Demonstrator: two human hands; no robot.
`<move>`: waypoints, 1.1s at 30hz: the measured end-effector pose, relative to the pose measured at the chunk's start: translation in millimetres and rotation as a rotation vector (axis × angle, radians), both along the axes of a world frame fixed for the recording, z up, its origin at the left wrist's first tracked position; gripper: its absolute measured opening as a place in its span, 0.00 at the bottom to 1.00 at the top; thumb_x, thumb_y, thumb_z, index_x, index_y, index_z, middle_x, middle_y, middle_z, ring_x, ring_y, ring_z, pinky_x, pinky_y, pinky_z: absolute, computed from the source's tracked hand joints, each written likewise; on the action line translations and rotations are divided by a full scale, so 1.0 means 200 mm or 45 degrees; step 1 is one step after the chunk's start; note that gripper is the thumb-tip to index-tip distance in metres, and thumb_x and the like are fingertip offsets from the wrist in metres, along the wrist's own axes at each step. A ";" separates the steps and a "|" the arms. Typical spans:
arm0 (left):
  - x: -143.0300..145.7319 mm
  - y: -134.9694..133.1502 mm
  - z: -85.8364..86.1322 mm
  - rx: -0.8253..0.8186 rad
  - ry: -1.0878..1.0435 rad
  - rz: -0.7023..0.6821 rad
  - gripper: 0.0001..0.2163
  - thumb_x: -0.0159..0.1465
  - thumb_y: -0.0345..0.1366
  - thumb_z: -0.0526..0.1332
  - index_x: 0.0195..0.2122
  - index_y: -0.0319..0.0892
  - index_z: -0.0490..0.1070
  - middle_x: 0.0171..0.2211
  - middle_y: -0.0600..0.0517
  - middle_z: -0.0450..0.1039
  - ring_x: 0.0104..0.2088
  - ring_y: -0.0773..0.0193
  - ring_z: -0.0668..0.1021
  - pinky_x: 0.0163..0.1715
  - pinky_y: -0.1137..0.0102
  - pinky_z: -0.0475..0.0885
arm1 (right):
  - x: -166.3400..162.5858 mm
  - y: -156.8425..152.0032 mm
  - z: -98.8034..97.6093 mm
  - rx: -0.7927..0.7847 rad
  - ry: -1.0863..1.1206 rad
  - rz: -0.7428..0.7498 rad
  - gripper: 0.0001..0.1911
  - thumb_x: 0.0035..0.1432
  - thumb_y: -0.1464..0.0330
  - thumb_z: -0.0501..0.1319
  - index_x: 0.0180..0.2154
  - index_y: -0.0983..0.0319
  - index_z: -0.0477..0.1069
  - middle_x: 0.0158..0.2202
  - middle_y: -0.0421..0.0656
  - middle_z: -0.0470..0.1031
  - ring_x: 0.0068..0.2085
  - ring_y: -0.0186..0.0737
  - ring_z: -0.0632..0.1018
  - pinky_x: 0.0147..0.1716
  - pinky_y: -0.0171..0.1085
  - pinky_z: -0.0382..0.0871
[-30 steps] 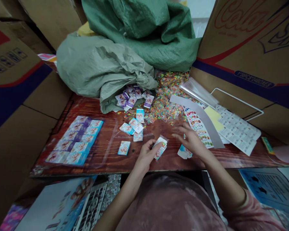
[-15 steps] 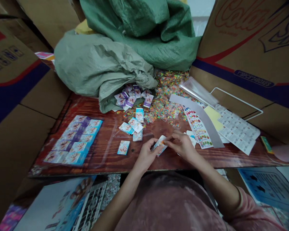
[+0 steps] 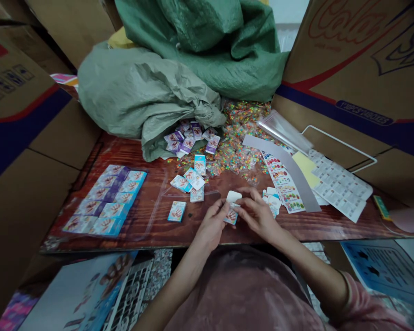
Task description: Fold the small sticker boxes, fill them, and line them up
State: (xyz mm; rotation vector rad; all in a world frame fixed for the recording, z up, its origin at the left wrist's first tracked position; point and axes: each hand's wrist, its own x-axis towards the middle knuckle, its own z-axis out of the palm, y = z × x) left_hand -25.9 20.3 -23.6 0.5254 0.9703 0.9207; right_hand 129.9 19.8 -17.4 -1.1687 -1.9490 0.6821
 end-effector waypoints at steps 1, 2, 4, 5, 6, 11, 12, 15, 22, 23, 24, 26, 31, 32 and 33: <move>0.00 0.00 0.00 -0.019 0.024 0.039 0.22 0.48 0.49 0.70 0.38 0.40 0.70 0.30 0.53 0.71 0.27 0.68 0.72 0.21 0.75 0.67 | 0.00 0.00 0.00 -0.024 0.000 0.007 0.08 0.64 0.66 0.56 0.40 0.60 0.72 0.51 0.50 0.66 0.52 0.44 0.71 0.50 0.42 0.68; 0.01 0.00 0.00 -0.030 0.058 0.074 0.22 0.49 0.49 0.70 0.39 0.40 0.70 0.31 0.53 0.72 0.28 0.68 0.73 0.23 0.76 0.67 | 0.00 0.00 0.00 -0.046 -0.023 0.029 0.08 0.64 0.66 0.56 0.40 0.60 0.72 0.50 0.50 0.66 0.51 0.44 0.71 0.50 0.42 0.68; 0.01 0.00 0.00 -0.009 0.122 0.098 0.22 0.50 0.50 0.69 0.39 0.40 0.71 0.32 0.53 0.74 0.30 0.68 0.74 0.25 0.76 0.67 | 0.01 0.00 0.02 -0.095 -0.096 0.097 0.08 0.64 0.65 0.56 0.40 0.60 0.72 0.48 0.49 0.68 0.49 0.44 0.72 0.49 0.43 0.67; 0.01 0.00 0.00 0.019 0.140 0.090 0.20 0.51 0.49 0.68 0.38 0.40 0.71 0.31 0.53 0.74 0.29 0.69 0.74 0.25 0.77 0.67 | 0.02 0.01 0.03 -0.130 -0.117 0.134 0.09 0.64 0.65 0.56 0.40 0.60 0.73 0.47 0.49 0.69 0.48 0.44 0.72 0.48 0.43 0.67; 0.01 0.01 0.01 0.047 0.149 0.072 0.19 0.51 0.48 0.68 0.36 0.40 0.72 0.30 0.54 0.73 0.29 0.69 0.73 0.24 0.77 0.66 | 0.03 0.01 0.04 -0.170 -0.107 0.165 0.10 0.64 0.64 0.56 0.40 0.60 0.73 0.45 0.48 0.70 0.47 0.44 0.72 0.48 0.42 0.67; 0.00 0.02 0.03 0.025 0.147 0.047 0.12 0.54 0.45 0.64 0.29 0.41 0.68 0.24 0.56 0.68 0.23 0.70 0.71 0.19 0.78 0.65 | 0.03 0.03 0.02 -0.441 0.523 0.007 0.13 0.62 0.60 0.59 0.46 0.56 0.71 0.39 0.43 0.73 0.41 0.38 0.74 0.41 0.37 0.69; 0.00 0.02 0.03 0.035 0.151 0.034 0.12 0.55 0.44 0.63 0.30 0.41 0.67 0.24 0.56 0.68 0.23 0.70 0.71 0.19 0.78 0.65 | 0.02 0.04 0.01 -0.549 0.671 -0.034 0.16 0.59 0.60 0.61 0.48 0.56 0.70 0.37 0.41 0.73 0.38 0.37 0.74 0.37 0.36 0.70; 0.01 0.01 0.01 0.115 0.189 -0.022 0.12 0.56 0.44 0.63 0.32 0.41 0.66 0.25 0.56 0.68 0.24 0.69 0.71 0.19 0.78 0.67 | -0.01 0.05 -0.04 -0.924 0.929 -0.049 0.21 0.51 0.59 0.68 0.46 0.57 0.72 0.33 0.39 0.74 0.30 0.33 0.73 0.28 0.32 0.68; 0.01 -0.02 -0.02 0.535 0.452 0.006 0.16 0.61 0.41 0.60 0.48 0.44 0.62 0.40 0.49 0.71 0.36 0.63 0.76 0.25 0.75 0.73 | -0.02 0.06 -0.05 -0.799 0.932 -0.312 0.15 0.44 0.59 0.70 0.34 0.60 0.79 0.27 0.38 0.75 0.24 0.30 0.69 0.23 0.31 0.65; 0.01 -0.02 -0.02 0.573 0.454 -0.022 0.15 0.62 0.40 0.59 0.49 0.44 0.62 0.41 0.49 0.71 0.38 0.62 0.76 0.26 0.74 0.74 | -0.02 0.07 -0.05 -0.781 0.930 -0.325 0.14 0.44 0.59 0.70 0.33 0.61 0.79 0.27 0.39 0.75 0.25 0.30 0.70 0.23 0.31 0.65; 0.00 -0.02 -0.02 0.614 0.456 -0.059 0.14 0.63 0.39 0.58 0.49 0.44 0.63 0.42 0.49 0.71 0.39 0.62 0.76 0.29 0.73 0.74 | -0.02 0.07 -0.05 -0.782 0.943 -0.335 0.14 0.44 0.59 0.70 0.32 0.61 0.79 0.27 0.39 0.75 0.24 0.30 0.70 0.23 0.31 0.65; -0.01 -0.01 -0.01 0.693 0.470 -0.142 0.10 0.64 0.37 0.56 0.46 0.42 0.64 0.42 0.49 0.71 0.42 0.62 0.75 0.36 0.72 0.74 | -0.01 0.06 -0.05 -0.820 0.971 -0.340 0.14 0.43 0.59 0.71 0.31 0.60 0.79 0.25 0.39 0.75 0.23 0.30 0.69 0.21 0.31 0.65; -0.04 0.01 0.00 0.679 0.399 -0.326 0.07 0.65 0.36 0.55 0.43 0.43 0.62 0.37 0.52 0.71 0.36 0.67 0.74 0.36 0.74 0.72 | 0.01 0.05 -0.07 -0.589 0.802 -0.295 0.11 0.46 0.60 0.69 0.30 0.59 0.79 0.28 0.40 0.76 0.28 0.34 0.73 0.28 0.33 0.68; -0.04 0.01 0.01 0.656 0.377 -0.347 0.07 0.65 0.36 0.55 0.44 0.44 0.61 0.38 0.52 0.71 0.36 0.67 0.74 0.34 0.73 0.72 | 0.01 0.05 -0.08 -0.550 0.779 -0.288 0.10 0.48 0.60 0.69 0.31 0.59 0.79 0.29 0.40 0.76 0.29 0.35 0.73 0.30 0.34 0.69; -0.04 0.01 0.01 0.637 0.365 -0.358 0.08 0.65 0.37 0.55 0.44 0.44 0.61 0.40 0.51 0.71 0.37 0.66 0.75 0.34 0.73 0.72 | 0.01 0.05 -0.09 -0.547 0.776 -0.283 0.11 0.48 0.59 0.68 0.31 0.59 0.79 0.29 0.40 0.77 0.29 0.35 0.74 0.30 0.34 0.69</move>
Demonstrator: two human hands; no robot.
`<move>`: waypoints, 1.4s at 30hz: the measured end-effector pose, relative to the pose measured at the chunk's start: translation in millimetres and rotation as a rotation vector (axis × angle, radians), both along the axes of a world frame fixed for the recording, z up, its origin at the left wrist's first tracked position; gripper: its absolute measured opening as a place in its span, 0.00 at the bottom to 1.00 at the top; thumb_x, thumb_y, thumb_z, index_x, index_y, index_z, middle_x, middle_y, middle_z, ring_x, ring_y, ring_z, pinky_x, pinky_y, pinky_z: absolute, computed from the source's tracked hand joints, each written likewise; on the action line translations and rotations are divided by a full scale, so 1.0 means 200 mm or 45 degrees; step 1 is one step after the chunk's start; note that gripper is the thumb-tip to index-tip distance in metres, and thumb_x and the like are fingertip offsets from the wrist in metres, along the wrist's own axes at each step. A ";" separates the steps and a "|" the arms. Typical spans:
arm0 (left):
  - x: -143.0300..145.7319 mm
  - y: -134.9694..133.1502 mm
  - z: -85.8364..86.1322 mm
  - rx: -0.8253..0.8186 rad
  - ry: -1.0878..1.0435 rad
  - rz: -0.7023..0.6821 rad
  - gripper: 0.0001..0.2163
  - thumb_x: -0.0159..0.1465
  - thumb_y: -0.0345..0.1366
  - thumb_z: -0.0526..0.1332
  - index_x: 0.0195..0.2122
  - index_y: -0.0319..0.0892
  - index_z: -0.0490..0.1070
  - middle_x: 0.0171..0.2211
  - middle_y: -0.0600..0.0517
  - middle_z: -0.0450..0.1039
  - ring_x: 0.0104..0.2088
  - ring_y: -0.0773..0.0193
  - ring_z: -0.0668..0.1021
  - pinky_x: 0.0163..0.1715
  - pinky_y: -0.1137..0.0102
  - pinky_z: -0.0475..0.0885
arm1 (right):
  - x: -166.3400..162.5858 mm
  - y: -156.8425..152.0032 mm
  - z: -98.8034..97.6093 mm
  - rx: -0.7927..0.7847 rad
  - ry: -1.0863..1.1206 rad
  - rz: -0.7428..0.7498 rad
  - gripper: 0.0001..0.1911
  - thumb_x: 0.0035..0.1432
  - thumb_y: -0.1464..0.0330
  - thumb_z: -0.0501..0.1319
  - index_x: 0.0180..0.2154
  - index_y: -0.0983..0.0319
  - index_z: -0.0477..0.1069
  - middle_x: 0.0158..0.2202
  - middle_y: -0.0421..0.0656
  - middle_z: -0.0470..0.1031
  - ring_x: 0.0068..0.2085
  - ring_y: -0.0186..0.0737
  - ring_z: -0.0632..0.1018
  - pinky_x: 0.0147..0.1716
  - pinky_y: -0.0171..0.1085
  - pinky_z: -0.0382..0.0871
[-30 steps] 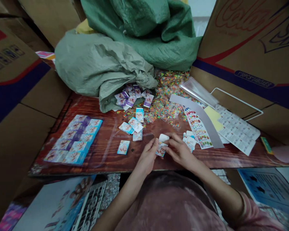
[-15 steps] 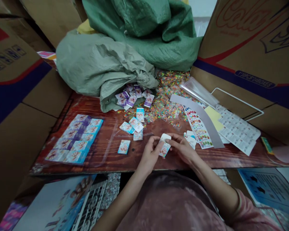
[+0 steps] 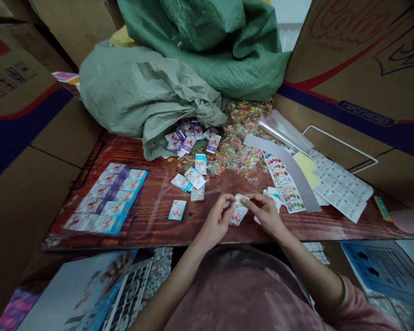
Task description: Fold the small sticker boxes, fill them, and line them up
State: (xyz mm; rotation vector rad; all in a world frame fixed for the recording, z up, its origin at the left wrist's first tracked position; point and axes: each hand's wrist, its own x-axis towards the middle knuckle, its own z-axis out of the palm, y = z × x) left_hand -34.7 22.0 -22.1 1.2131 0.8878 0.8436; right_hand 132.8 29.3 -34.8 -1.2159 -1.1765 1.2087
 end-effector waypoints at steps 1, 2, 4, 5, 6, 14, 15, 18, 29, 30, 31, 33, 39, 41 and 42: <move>0.00 0.00 0.00 -0.015 0.003 -0.003 0.08 0.65 0.38 0.54 0.45 0.44 0.61 0.42 0.50 0.71 0.37 0.66 0.75 0.34 0.73 0.73 | 0.00 0.00 -0.01 -0.018 0.012 0.007 0.11 0.49 0.58 0.68 0.31 0.59 0.79 0.28 0.40 0.77 0.28 0.35 0.73 0.28 0.34 0.69; 0.00 0.00 0.00 -0.026 0.011 -0.002 0.09 0.65 0.38 0.55 0.45 0.45 0.62 0.43 0.50 0.71 0.38 0.65 0.75 0.35 0.72 0.73 | 0.01 0.00 -0.01 -0.033 0.021 0.013 0.12 0.50 0.58 0.68 0.32 0.59 0.79 0.28 0.40 0.77 0.27 0.35 0.73 0.27 0.35 0.68; 0.01 0.00 0.00 -0.046 0.014 0.015 0.08 0.65 0.37 0.55 0.44 0.44 0.62 0.42 0.50 0.72 0.36 0.66 0.75 0.36 0.71 0.73 | 0.01 -0.01 -0.01 0.016 -0.042 0.036 0.12 0.53 0.57 0.66 0.34 0.58 0.79 0.28 0.40 0.77 0.28 0.36 0.74 0.28 0.35 0.69; 0.01 0.00 0.00 -0.056 0.005 0.039 0.07 0.65 0.36 0.55 0.44 0.44 0.62 0.41 0.51 0.72 0.36 0.67 0.75 0.37 0.71 0.73 | 0.01 -0.02 0.00 0.087 -0.110 0.059 0.12 0.55 0.58 0.64 0.35 0.58 0.79 0.30 0.41 0.77 0.30 0.37 0.75 0.30 0.36 0.69; 0.01 0.00 -0.01 -0.065 -0.006 0.072 0.07 0.65 0.36 0.55 0.43 0.44 0.61 0.41 0.51 0.72 0.36 0.67 0.75 0.37 0.71 0.72 | 0.01 -0.02 0.01 0.170 -0.187 0.095 0.12 0.58 0.59 0.62 0.38 0.57 0.79 0.31 0.42 0.77 0.32 0.38 0.76 0.33 0.37 0.70; 0.03 -0.02 -0.05 0.152 0.144 0.238 0.06 0.66 0.33 0.52 0.44 0.44 0.57 0.39 0.51 0.71 0.42 0.65 0.75 0.41 0.71 0.69 | -0.01 -0.01 0.06 0.251 -0.265 0.141 0.10 0.55 0.60 0.65 0.36 0.57 0.80 0.33 0.44 0.78 0.35 0.39 0.77 0.35 0.38 0.71; 0.02 -0.02 -0.05 0.173 0.162 0.234 0.07 0.66 0.32 0.52 0.44 0.44 0.57 0.39 0.51 0.71 0.42 0.65 0.75 0.42 0.70 0.69 | -0.01 -0.01 0.05 0.194 -0.222 0.131 0.10 0.53 0.60 0.66 0.35 0.58 0.80 0.33 0.44 0.78 0.34 0.39 0.77 0.35 0.38 0.71; 0.01 -0.02 -0.06 0.170 0.176 0.205 0.07 0.66 0.33 0.52 0.45 0.44 0.57 0.41 0.50 0.72 0.44 0.64 0.76 0.42 0.70 0.69 | -0.02 0.01 0.05 0.024 -0.110 0.114 0.11 0.49 0.59 0.68 0.33 0.58 0.80 0.31 0.43 0.80 0.33 0.39 0.78 0.35 0.39 0.72; 0.00 -0.03 -0.02 -0.136 0.044 0.172 0.09 0.63 0.36 0.54 0.44 0.46 0.57 0.42 0.49 0.71 0.31 0.67 0.76 0.24 0.74 0.74 | 0.00 0.03 0.05 -0.173 -0.043 0.208 0.11 0.48 0.59 0.69 0.30 0.60 0.79 0.29 0.41 0.80 0.29 0.37 0.76 0.34 0.37 0.71; 0.00 -0.03 -0.02 -0.155 0.036 0.171 0.09 0.63 0.36 0.55 0.44 0.46 0.57 0.40 0.50 0.70 0.31 0.66 0.76 0.23 0.74 0.74 | 0.00 0.03 0.05 -0.165 -0.057 0.241 0.11 0.48 0.59 0.68 0.31 0.60 0.79 0.29 0.41 0.80 0.30 0.37 0.76 0.35 0.38 0.71; -0.01 -0.04 -0.01 -0.177 0.024 0.171 0.10 0.63 0.36 0.55 0.44 0.46 0.57 0.39 0.51 0.70 0.31 0.66 0.76 0.22 0.74 0.74 | 0.01 0.03 0.04 -0.150 -0.076 0.287 0.11 0.49 0.59 0.68 0.31 0.60 0.79 0.30 0.42 0.80 0.31 0.38 0.77 0.36 0.38 0.71; -0.02 -0.04 0.00 -0.226 -0.011 0.176 0.12 0.61 0.37 0.56 0.46 0.46 0.58 0.37 0.52 0.69 0.29 0.66 0.75 0.21 0.73 0.75 | 0.01 0.03 0.04 -0.106 -0.127 0.400 0.12 0.52 0.59 0.66 0.34 0.60 0.79 0.32 0.43 0.80 0.33 0.40 0.77 0.37 0.39 0.71; -0.08 -0.06 0.05 -0.365 -0.090 0.222 0.15 0.59 0.40 0.60 0.47 0.45 0.64 0.42 0.50 0.70 0.30 0.65 0.76 0.22 0.71 0.77 | -0.05 -0.01 0.08 0.131 -0.254 0.557 0.13 0.61 0.60 0.59 0.43 0.57 0.78 0.38 0.44 0.78 0.40 0.41 0.77 0.41 0.40 0.70; -0.11 -0.05 0.06 -0.332 -0.059 0.258 0.14 0.59 0.41 0.60 0.45 0.44 0.66 0.41 0.50 0.71 0.30 0.67 0.76 0.21 0.73 0.76 | -0.08 -0.02 0.09 0.192 -0.289 0.609 0.15 0.63 0.60 0.57 0.47 0.56 0.76 0.41 0.44 0.77 0.43 0.41 0.76 0.44 0.40 0.69; -0.13 -0.05 0.06 -0.315 -0.038 0.285 0.15 0.59 0.42 0.60 0.45 0.44 0.66 0.41 0.50 0.71 0.29 0.67 0.75 0.21 0.73 0.76 | -0.09 -0.02 0.10 0.219 -0.322 0.632 0.16 0.62 0.60 0.57 0.50 0.55 0.74 0.43 0.43 0.76 0.44 0.41 0.76 0.45 0.40 0.69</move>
